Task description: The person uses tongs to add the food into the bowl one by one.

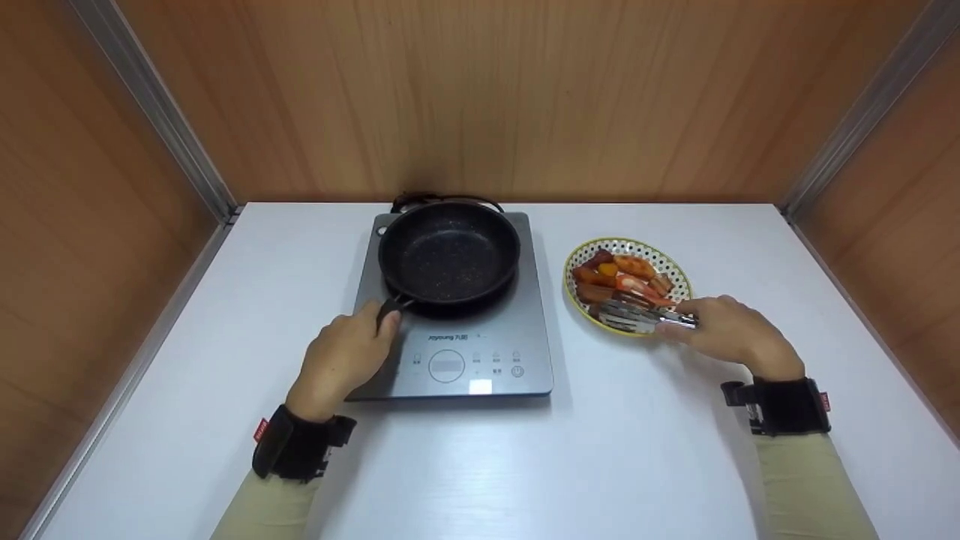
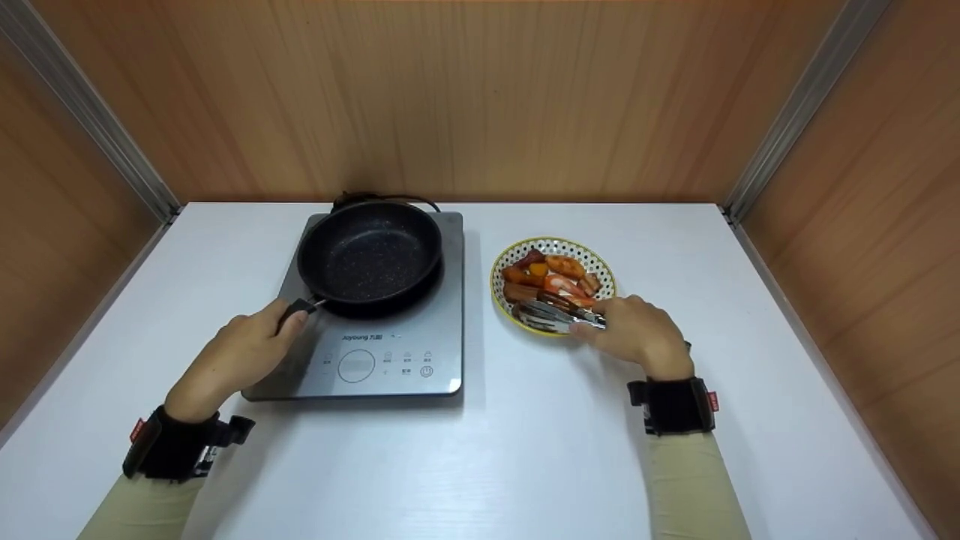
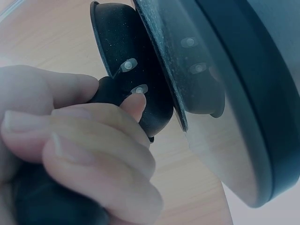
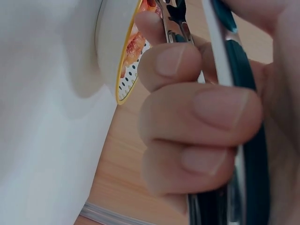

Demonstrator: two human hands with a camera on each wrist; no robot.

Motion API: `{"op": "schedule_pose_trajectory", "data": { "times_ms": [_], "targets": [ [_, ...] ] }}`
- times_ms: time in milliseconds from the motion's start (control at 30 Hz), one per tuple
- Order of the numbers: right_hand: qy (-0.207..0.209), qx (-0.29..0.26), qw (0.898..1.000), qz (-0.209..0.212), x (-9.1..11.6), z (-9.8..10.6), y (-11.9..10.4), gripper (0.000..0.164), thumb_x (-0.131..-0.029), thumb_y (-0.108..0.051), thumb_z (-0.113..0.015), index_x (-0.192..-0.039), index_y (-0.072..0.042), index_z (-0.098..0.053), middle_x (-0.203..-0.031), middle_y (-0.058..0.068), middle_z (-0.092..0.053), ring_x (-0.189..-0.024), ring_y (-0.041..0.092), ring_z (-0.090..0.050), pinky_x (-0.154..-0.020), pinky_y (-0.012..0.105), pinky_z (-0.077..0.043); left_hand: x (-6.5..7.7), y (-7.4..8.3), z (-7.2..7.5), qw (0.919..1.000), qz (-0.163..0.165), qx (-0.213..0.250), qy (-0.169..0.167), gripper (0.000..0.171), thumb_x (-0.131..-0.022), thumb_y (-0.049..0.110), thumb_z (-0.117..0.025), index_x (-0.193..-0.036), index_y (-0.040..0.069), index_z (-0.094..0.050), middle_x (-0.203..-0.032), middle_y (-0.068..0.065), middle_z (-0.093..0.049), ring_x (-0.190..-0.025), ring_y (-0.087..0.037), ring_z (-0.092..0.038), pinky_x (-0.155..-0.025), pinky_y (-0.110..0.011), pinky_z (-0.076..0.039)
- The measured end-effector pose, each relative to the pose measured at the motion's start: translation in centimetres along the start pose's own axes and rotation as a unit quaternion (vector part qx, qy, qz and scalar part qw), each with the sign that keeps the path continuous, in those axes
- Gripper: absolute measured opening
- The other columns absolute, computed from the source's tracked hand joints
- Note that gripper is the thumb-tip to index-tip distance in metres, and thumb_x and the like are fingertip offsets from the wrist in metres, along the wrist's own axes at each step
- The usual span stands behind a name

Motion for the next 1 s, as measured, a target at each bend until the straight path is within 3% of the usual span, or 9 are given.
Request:
{"op": "schedule_pose_trajectory", "data": {
  "times_ms": [200,667,1000],
  "targets": [
    [0.008,0.002,1.0,0.02,0.03,-0.06,-0.33,0.073,-0.102,-0.066,-0.058,-0.138,-0.003,-0.069,-0.124,0.022,-0.073,-0.113,0.04,-0.068,-0.09,0.063,-0.053,-0.04,0.0,-0.02,1.0,0.003,-0.002,0.002,0.035,-0.114,0.038,-0.044,-0.107,0.007,-0.058,-0.074,-0.008,-0.061,-0.064,-0.023,-0.058,-0.054,-0.035,-0.041],
    [0.006,0.013,1.0,0.022,0.02,0.09,-0.12,0.07,-0.102,-0.065,-0.059,-0.14,-0.007,-0.068,-0.13,0.024,-0.07,-0.121,0.047,-0.065,-0.094,0.068,-0.05,0.05,0.02,0.0,1.0,0.004,-0.001,-0.001,0.035,-0.115,0.038,-0.044,-0.11,0.006,-0.059,-0.077,-0.009,-0.062,-0.067,-0.023,-0.059,-0.056,-0.035,-0.042],
    [0.03,0.03,0.999,0.025,0.13,0.37,-0.21,0.057,-0.104,-0.053,-0.064,-0.137,-0.008,-0.071,-0.127,0.02,-0.073,-0.121,0.047,-0.064,-0.097,0.068,-0.048,0.05,0.0,-0.04,1.0,0.0,-0.004,0.003,0.035,-0.114,0.037,-0.044,-0.107,0.007,-0.058,-0.075,-0.008,-0.059,-0.065,-0.023,-0.057,-0.055,-0.035,-0.041]
  ]
}}
Point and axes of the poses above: each hand's wrist, its own x-axis away from the middle knuckle, its own z-axis out of the back of the hand, y = z × x, the point moved 1 cm from there along -x, towards the middle knuckle
